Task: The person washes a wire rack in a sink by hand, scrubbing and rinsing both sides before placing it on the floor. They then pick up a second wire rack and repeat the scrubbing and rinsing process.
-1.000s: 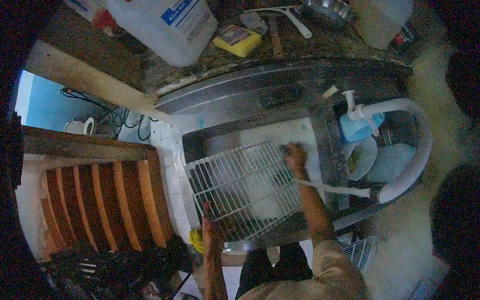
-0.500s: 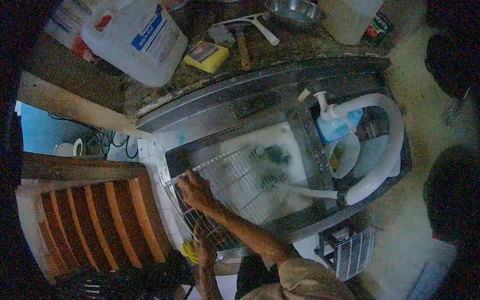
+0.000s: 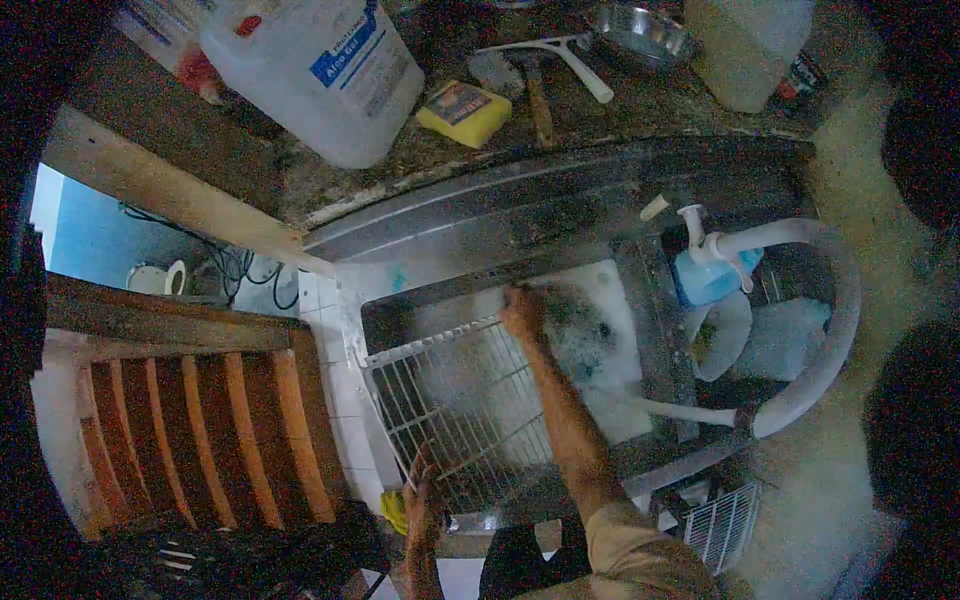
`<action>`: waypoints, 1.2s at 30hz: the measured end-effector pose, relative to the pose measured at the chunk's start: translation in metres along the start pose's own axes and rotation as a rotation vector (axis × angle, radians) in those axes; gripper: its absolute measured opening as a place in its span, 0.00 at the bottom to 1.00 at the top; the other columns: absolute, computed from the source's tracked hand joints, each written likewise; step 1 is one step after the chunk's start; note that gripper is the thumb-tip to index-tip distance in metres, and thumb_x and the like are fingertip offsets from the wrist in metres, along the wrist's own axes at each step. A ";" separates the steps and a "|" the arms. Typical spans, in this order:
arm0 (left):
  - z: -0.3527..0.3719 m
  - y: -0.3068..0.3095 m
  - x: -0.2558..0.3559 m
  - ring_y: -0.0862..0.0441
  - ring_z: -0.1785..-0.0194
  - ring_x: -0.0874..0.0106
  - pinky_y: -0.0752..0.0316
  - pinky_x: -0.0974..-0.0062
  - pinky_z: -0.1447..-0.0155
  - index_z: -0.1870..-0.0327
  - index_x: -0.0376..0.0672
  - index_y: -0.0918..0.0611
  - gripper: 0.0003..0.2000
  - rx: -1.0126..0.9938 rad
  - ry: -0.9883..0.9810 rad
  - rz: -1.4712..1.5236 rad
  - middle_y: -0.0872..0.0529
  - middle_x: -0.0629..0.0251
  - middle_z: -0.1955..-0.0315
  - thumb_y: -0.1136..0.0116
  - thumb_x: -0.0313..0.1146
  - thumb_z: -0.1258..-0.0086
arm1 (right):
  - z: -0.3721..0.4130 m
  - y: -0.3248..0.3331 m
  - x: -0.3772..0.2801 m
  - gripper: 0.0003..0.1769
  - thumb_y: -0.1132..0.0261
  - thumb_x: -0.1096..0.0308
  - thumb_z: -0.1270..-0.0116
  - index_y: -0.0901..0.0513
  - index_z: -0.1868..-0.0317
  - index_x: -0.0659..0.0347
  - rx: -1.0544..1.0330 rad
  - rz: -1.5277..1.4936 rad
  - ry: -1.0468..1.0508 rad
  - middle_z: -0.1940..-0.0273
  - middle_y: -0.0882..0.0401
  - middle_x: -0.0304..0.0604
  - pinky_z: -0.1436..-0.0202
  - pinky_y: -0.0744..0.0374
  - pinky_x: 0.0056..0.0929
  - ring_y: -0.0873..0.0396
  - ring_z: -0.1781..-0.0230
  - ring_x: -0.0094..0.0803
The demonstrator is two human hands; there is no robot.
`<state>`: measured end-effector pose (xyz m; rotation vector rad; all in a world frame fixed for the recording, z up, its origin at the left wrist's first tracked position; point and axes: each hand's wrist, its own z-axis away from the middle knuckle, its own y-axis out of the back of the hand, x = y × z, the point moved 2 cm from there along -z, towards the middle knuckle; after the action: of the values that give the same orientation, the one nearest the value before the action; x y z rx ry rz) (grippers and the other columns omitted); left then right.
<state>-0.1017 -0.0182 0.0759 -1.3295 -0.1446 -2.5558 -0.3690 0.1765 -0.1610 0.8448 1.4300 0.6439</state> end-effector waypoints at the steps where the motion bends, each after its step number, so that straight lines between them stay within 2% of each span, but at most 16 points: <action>1: -0.004 0.010 -0.018 0.21 0.58 0.73 0.25 0.74 0.55 0.30 0.38 0.39 0.27 -0.018 0.046 0.012 0.20 0.58 0.52 0.51 0.41 0.26 | 0.005 0.001 -0.032 0.12 0.36 0.71 0.53 0.19 0.64 0.57 -0.036 -0.086 0.043 0.67 0.20 0.54 0.61 0.25 0.49 0.22 0.63 0.54; 5: -0.007 0.014 -0.032 0.21 0.55 0.73 0.25 0.72 0.52 0.30 0.39 0.39 0.29 -0.024 -0.036 0.021 0.22 0.58 0.47 0.52 0.46 0.26 | 0.043 0.063 -0.181 0.09 0.37 0.74 0.51 0.21 0.66 0.58 -0.129 -0.392 0.248 0.70 0.21 0.49 0.61 0.25 0.48 0.22 0.66 0.52; 8: 0.009 -0.005 0.012 0.23 0.47 0.69 0.25 0.70 0.49 0.30 0.39 0.39 0.28 -0.046 -0.058 -0.030 0.24 0.57 0.45 0.53 0.45 0.25 | 0.057 0.055 -0.250 0.10 0.36 0.73 0.50 0.23 0.65 0.59 -0.175 -0.543 0.426 0.65 0.23 0.50 0.58 0.26 0.49 0.23 0.63 0.51; 11: 0.021 -0.011 0.023 0.24 0.47 0.69 0.25 0.71 0.49 0.31 0.38 0.37 0.27 -0.039 -0.038 0.100 0.24 0.57 0.45 0.52 0.45 0.26 | 0.083 0.087 -0.272 0.15 0.35 0.73 0.48 0.25 0.59 0.59 -0.095 -0.519 0.306 0.60 0.25 0.52 0.56 0.24 0.49 0.23 0.62 0.52; 14: 0.007 0.009 -0.015 0.23 0.51 0.71 0.26 0.74 0.54 0.34 0.37 0.34 0.25 0.048 -0.022 0.089 0.22 0.58 0.49 0.52 0.44 0.26 | 0.139 0.095 -0.260 0.18 0.36 0.73 0.46 0.27 0.54 0.60 -0.059 -0.609 0.295 0.57 0.25 0.52 0.54 0.24 0.46 0.23 0.60 0.51; 16: -0.024 0.045 -0.091 0.22 0.54 0.72 0.26 0.76 0.57 0.36 0.37 0.32 0.24 0.071 0.057 0.058 0.21 0.59 0.51 0.52 0.43 0.26 | 0.183 0.103 -0.240 0.17 0.36 0.72 0.44 0.27 0.53 0.61 -0.174 -0.508 0.388 0.56 0.25 0.52 0.54 0.24 0.45 0.23 0.58 0.50; 17: -0.016 0.032 -0.062 0.23 0.59 0.76 0.28 0.78 0.61 0.41 0.37 0.29 0.21 0.000 -0.223 0.159 0.21 0.62 0.55 0.52 0.42 0.27 | 0.188 0.111 -0.237 0.16 0.36 0.72 0.43 0.27 0.53 0.61 -0.224 -0.451 0.437 0.56 0.25 0.53 0.54 0.23 0.45 0.24 0.57 0.50; 19: -0.012 0.021 -0.053 0.25 0.64 0.78 0.30 0.78 0.65 0.43 0.38 0.26 0.19 0.033 -0.093 0.157 0.21 0.65 0.61 0.51 0.43 0.27 | 0.164 0.123 -0.239 0.17 0.36 0.72 0.42 0.27 0.52 0.62 -0.226 -0.547 0.384 0.55 0.25 0.53 0.54 0.24 0.46 0.24 0.55 0.51; 21: 0.006 -0.016 -0.002 0.31 0.74 0.80 0.36 0.77 0.71 0.47 0.39 0.24 0.17 0.155 0.026 0.198 0.23 0.72 0.72 0.50 0.42 0.27 | 0.132 0.125 -0.251 0.18 0.36 0.71 0.42 0.26 0.50 0.62 -0.135 -0.590 0.344 0.53 0.27 0.55 0.51 0.24 0.47 0.25 0.53 0.54; 24: -0.001 0.007 -0.022 0.30 0.74 0.80 0.36 0.77 0.71 0.45 0.40 0.24 0.17 0.133 0.033 0.039 0.22 0.71 0.70 0.50 0.42 0.27 | 0.151 0.086 -0.250 0.18 0.36 0.71 0.41 0.26 0.50 0.61 0.052 -0.542 0.403 0.50 0.28 0.55 0.49 0.25 0.46 0.26 0.51 0.55; 26: -0.017 0.024 -0.036 0.27 0.66 0.78 0.31 0.76 0.66 0.44 0.39 0.25 0.17 0.009 -0.041 -0.040 0.21 0.68 0.62 0.49 0.40 0.28 | 0.172 0.099 -0.221 0.16 0.36 0.70 0.41 0.23 0.52 0.61 -0.117 -0.506 0.493 0.50 0.28 0.56 0.47 0.25 0.46 0.26 0.51 0.53; 28: -0.015 0.024 -0.044 0.24 0.60 0.76 0.28 0.74 0.62 0.43 0.39 0.26 0.18 0.077 -0.023 0.101 0.22 0.65 0.56 0.50 0.39 0.28 | 0.182 0.122 -0.195 0.15 0.36 0.71 0.42 0.22 0.53 0.61 -0.247 -0.577 0.590 0.51 0.27 0.55 0.47 0.26 0.46 0.26 0.51 0.53; 29: -0.011 0.023 -0.045 0.21 0.54 0.70 0.24 0.71 0.58 0.36 0.39 0.31 0.22 0.094 0.024 0.152 0.23 0.60 0.50 0.51 0.38 0.28 | 0.172 0.116 -0.182 0.14 0.36 0.72 0.43 0.21 0.54 0.59 -0.344 -0.571 0.403 0.52 0.26 0.51 0.49 0.26 0.46 0.26 0.53 0.51; 32: -0.001 0.004 -0.021 0.21 0.49 0.65 0.23 0.69 0.54 0.31 0.41 0.37 0.26 -0.005 0.010 0.104 0.25 0.55 0.44 0.51 0.39 0.28 | 0.106 0.138 -0.202 0.15 0.37 0.73 0.43 0.21 0.54 0.58 -0.050 -0.526 0.320 0.56 0.24 0.48 0.50 0.27 0.44 0.26 0.55 0.48; 34: -0.003 0.001 -0.021 0.20 0.49 0.63 0.21 0.67 0.54 0.29 0.41 0.39 0.28 -0.023 0.020 0.117 0.25 0.53 0.44 0.50 0.38 0.28 | 0.080 0.111 -0.229 0.14 0.37 0.75 0.45 0.20 0.56 0.58 0.161 -0.636 0.517 0.59 0.23 0.46 0.51 0.28 0.43 0.26 0.55 0.46; 36: -0.002 0.002 -0.021 0.19 0.51 0.62 0.20 0.65 0.55 0.30 0.40 0.39 0.28 0.039 0.057 0.063 0.23 0.52 0.46 0.50 0.37 0.29 | 0.075 0.068 -0.210 0.15 0.37 0.77 0.48 0.20 0.58 0.58 0.032 -0.631 0.606 0.60 0.23 0.46 0.50 0.29 0.43 0.26 0.54 0.45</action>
<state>-0.0917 -0.0167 0.0576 -1.2263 -0.1384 -2.5219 -0.3001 0.0360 0.0120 0.1729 2.1280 0.3946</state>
